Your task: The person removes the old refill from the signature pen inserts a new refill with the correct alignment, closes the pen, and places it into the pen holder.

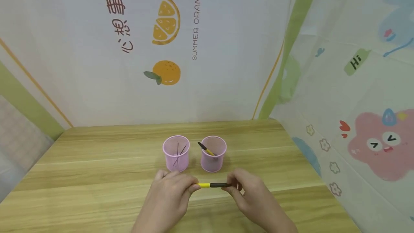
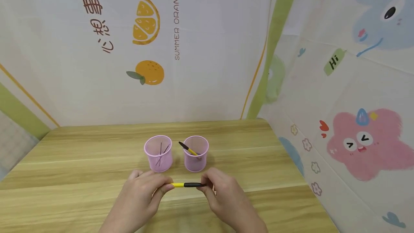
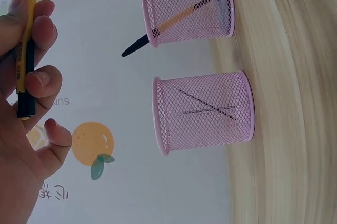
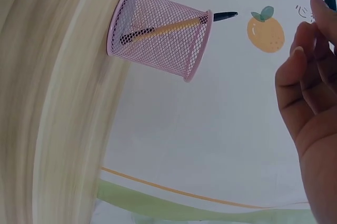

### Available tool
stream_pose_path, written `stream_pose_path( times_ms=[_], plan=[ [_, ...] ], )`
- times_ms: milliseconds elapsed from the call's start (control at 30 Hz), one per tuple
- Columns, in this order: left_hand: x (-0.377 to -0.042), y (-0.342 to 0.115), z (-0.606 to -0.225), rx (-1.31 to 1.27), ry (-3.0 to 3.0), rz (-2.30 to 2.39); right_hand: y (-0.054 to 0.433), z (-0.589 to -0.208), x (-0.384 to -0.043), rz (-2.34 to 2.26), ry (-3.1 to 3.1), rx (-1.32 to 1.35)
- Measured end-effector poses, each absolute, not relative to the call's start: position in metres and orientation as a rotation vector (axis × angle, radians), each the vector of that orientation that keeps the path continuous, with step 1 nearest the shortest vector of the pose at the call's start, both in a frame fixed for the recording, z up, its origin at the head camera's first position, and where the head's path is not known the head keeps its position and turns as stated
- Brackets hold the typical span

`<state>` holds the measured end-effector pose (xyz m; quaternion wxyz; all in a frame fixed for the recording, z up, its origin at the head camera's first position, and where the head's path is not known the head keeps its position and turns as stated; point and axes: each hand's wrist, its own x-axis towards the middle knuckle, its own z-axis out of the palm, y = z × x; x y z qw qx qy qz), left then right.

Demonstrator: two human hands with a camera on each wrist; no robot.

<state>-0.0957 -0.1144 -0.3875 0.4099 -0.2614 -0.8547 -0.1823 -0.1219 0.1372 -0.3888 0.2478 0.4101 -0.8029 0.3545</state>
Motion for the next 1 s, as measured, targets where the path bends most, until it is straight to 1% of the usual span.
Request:
stream_pose_path(
  times_ms=[200,333,667,800,1000],
  plan=[
    [-0.096,-0.116,-0.387,-0.654,-2.153,-0.462,0.136,-0.387,-0.122,0.954,-2.177,1.121],
    [-0.095,-0.117,-0.386,-0.65,-2.158,-0.454,0.134,-0.385,-0.12,0.955,-2.281,1.059],
    [-0.095,-0.113,-0.387,-0.664,-2.155,-0.491,0.13,-0.379,-0.114,1.147,-2.645,0.749],
    [-0.096,-0.111,-0.388,-0.676,-2.133,-0.501,0.129,-0.378,-0.114,1.185,-2.651,0.758],
    [-0.097,-0.109,-0.388,-0.69,-2.102,-0.499,0.13,-0.38,-0.113,1.123,-2.604,0.821]
  ],
)
